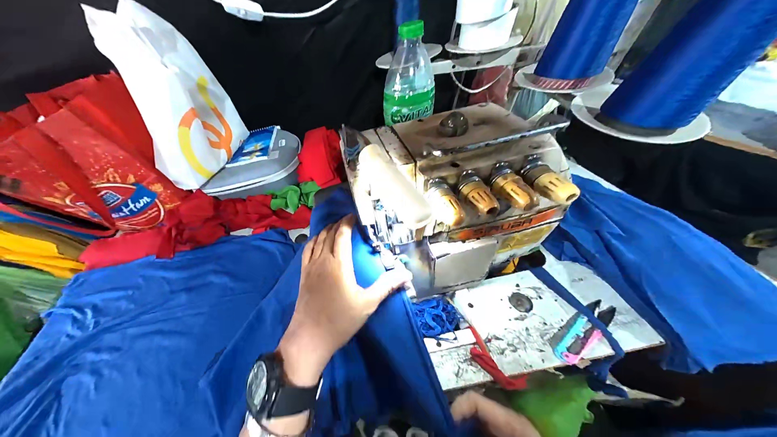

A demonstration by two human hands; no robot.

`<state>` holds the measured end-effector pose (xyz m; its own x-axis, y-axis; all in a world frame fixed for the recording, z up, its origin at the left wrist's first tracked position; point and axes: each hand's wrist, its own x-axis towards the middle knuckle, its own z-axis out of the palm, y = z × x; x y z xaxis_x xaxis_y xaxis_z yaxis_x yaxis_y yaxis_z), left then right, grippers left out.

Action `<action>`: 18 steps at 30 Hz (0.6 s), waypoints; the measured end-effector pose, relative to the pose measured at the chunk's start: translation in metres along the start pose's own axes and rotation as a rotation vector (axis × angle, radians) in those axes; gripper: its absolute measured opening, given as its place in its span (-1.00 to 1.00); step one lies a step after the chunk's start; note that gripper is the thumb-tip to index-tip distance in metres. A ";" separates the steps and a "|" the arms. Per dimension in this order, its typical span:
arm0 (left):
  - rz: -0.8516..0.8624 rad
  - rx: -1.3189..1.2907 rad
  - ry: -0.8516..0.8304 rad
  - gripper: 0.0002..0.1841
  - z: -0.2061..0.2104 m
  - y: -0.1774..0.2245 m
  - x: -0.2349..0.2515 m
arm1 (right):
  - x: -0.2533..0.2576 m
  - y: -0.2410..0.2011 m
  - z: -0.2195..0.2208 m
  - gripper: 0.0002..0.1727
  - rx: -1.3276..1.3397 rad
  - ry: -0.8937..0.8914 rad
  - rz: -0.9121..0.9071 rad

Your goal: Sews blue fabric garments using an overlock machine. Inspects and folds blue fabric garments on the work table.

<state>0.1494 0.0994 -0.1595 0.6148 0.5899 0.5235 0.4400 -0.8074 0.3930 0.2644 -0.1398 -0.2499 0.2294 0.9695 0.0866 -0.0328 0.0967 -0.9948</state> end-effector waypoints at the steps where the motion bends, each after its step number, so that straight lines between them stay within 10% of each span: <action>1: -0.034 -0.116 0.006 0.01 -0.005 -0.002 -0.003 | 0.001 -0.001 0.001 -0.75 0.013 0.023 0.004; 9: -0.355 0.205 0.105 0.00 -0.021 -0.025 -0.148 | 0.004 0.008 0.002 -0.80 0.014 0.159 0.123; 12: -0.200 0.083 0.298 -0.42 -0.021 -0.033 -0.161 | 0.007 0.005 0.003 -0.86 0.083 0.154 0.067; 18: 0.208 0.406 0.334 -0.66 -0.098 -0.059 -0.102 | 0.013 -0.019 0.008 -0.90 0.146 0.056 -0.123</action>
<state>-0.0032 0.0878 -0.1619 0.5042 0.3364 0.7954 0.5886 -0.8078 -0.0314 0.2606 -0.1269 -0.2291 0.2944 0.9345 0.2000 -0.1406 0.2493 -0.9582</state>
